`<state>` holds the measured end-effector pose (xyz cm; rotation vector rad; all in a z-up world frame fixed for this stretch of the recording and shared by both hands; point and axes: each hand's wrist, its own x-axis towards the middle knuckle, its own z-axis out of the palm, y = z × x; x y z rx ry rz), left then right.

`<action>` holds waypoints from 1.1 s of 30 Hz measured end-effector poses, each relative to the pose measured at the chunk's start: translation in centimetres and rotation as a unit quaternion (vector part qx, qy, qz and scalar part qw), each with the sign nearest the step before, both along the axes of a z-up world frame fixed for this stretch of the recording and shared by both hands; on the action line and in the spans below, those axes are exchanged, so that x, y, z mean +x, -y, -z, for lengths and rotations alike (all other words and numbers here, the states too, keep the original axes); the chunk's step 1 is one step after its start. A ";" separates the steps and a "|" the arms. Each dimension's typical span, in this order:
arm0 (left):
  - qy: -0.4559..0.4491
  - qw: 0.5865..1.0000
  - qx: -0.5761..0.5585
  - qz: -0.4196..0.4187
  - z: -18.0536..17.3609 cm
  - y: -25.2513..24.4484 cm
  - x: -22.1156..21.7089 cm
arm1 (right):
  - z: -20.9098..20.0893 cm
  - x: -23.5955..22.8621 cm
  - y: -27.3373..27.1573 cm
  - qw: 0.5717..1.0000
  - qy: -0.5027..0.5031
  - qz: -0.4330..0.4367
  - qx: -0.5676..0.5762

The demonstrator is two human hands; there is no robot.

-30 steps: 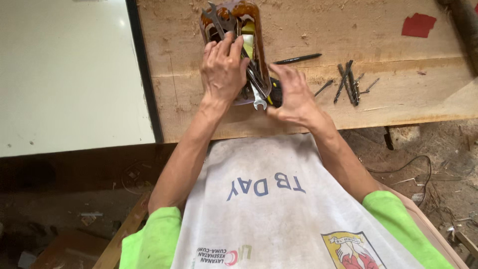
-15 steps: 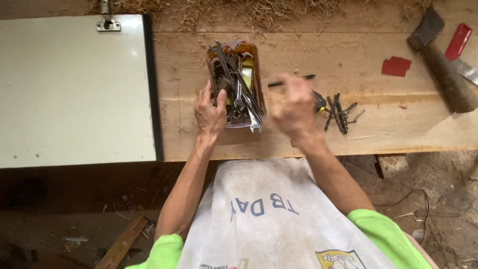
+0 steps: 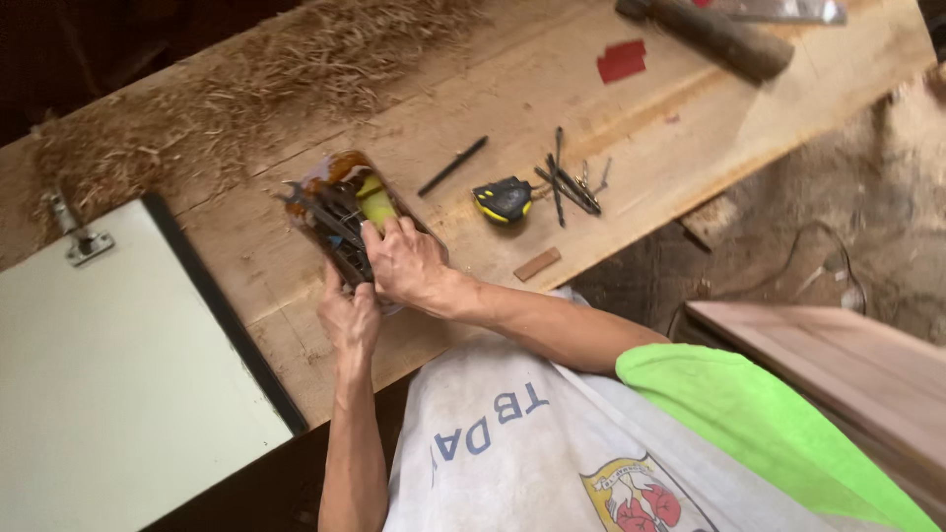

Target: The person walks to a workbench and organizes various hand tools, including wrenches, drill bits, and a tape measure, into a plastic container. They pick up and place items one by one, then move the container aside.

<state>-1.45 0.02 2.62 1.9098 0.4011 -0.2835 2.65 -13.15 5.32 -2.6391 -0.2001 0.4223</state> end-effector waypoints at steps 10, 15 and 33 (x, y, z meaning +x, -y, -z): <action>-0.019 0.994 0.080 0.078 0.7 -1.7 1.5 | -0.6 -2.5 2.2 0.994 -0.092 -0.060 -0.029; -0.038 0.995 0.074 0.055 0.8 -1.7 1.3 | -1.5 -2.7 2.2 0.993 0.042 0.027 0.107; 0.122 0.978 0.163 0.051 3.0 2.1 -1.0 | 3.1 3.5 13.0 0.998 0.000 0.042 0.040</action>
